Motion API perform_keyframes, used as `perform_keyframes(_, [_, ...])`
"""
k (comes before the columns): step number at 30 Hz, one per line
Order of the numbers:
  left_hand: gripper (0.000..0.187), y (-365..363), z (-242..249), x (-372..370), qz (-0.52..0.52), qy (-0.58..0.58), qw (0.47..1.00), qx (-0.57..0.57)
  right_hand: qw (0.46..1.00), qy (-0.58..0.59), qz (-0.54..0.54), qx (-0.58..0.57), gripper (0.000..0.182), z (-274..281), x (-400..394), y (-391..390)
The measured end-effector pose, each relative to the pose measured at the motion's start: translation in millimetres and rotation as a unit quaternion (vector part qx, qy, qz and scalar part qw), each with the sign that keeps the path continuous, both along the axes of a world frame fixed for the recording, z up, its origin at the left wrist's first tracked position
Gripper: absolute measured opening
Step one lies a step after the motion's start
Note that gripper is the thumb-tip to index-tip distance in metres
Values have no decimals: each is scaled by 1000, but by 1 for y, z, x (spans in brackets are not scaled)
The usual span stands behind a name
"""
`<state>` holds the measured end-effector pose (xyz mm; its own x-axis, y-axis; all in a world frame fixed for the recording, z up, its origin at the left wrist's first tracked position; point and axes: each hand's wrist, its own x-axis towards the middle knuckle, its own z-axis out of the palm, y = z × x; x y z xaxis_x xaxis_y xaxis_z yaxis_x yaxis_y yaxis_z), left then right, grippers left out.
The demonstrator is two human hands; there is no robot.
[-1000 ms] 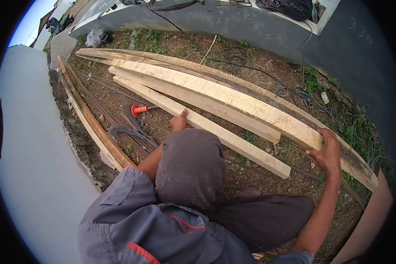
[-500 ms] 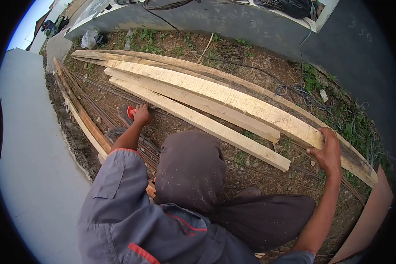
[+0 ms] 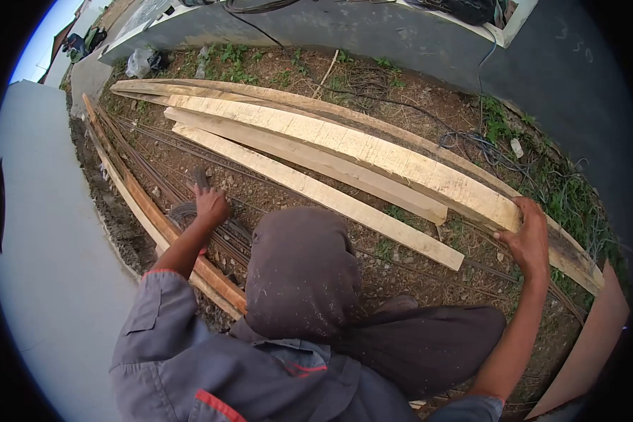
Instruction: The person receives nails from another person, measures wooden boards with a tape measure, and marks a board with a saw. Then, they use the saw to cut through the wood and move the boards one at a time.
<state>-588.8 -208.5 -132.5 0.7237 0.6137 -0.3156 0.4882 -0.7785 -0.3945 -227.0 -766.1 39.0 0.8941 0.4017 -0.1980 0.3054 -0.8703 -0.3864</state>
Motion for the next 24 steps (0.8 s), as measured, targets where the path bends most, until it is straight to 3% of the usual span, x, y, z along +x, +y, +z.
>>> perform_keyframes(3, [38, -39, 27, 54, 23, -90, 991, -96, 1000, -23, 5, 1, 67, 0, 1, 2])
perform_keyframes(5, [46, -51, 3, 74, 72, -179, 966, -173, 1000, -21, -5, 2, 68, 2, -1, 0])
perform_keyframes(7, [60, -57, -18, 88, -123, -201, 957, -167, 1000, -19, -3, 1, 69, 7, -5, -1])
perform_keyframes(8, [60, -59, -31, 97, -125, -201, 957, -167, 1000, -13, -3, -4, 69, 9, -7, -2])
perform_keyframes(10, [70, -59, -49, 115, -260, -114, 927, -245, 1000, -6, -1, -3, 70, 11, -11, -3])
perform_keyframes(16, [65, -54, -72, 143, -275, -28, 940, -200, 1000, -15, 5, -1, 70, 12, -12, -1])
perform_keyframes(19, [58, -59, -55, 145, -292, 50, 929, -223, 1000, -25, -5, 3, 70, 13, -10, 0])
perform_keyframes(24, [57, -43, -38, 122, -291, 30, 938, -187, 1000, -22, 18, 11, 70, 6, -7, -3])
